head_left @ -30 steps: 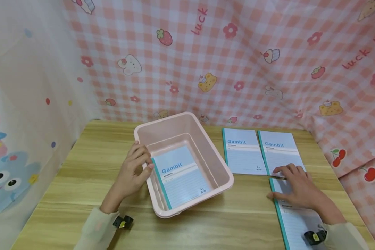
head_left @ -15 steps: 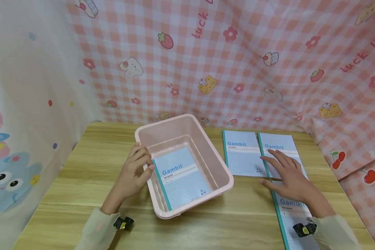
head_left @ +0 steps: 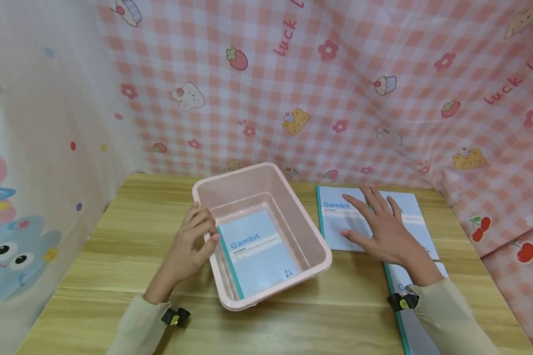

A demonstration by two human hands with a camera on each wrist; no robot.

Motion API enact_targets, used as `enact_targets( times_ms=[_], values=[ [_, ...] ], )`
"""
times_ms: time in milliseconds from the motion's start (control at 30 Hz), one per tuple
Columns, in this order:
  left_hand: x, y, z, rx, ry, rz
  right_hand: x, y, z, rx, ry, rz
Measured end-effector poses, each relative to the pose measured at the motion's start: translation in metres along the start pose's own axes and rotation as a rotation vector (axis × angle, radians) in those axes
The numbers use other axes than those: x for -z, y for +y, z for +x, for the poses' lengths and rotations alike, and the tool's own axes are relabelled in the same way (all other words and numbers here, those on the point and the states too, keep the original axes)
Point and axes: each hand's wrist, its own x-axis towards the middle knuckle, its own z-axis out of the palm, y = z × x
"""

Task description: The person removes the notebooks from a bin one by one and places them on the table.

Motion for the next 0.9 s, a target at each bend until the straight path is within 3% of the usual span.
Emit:
enact_targets(
  times_ms=[267, 500, 667, 900],
  values=[
    [0.001, 0.0, 0.001, 0.005, -0.005, -0.002, 0.01, -0.028, 0.034, 0.031, 0.007, -0.02],
    [-0.003, 0.0, 0.001, -0.027, 0.009, -0.011, 0.02, -0.046, 0.053, 0.09, 0.016, -0.023],
    [-0.004, 0.001, 0.0, -0.016, 0.003, -0.014, 0.03, -0.061, 0.067, 0.139, 0.018, -0.039],
    [0.0, 0.0, 0.0, -0.01, 0.012, -0.006, 0.043, -0.088, 0.09, 0.165, -0.03, -0.041]
  ],
)
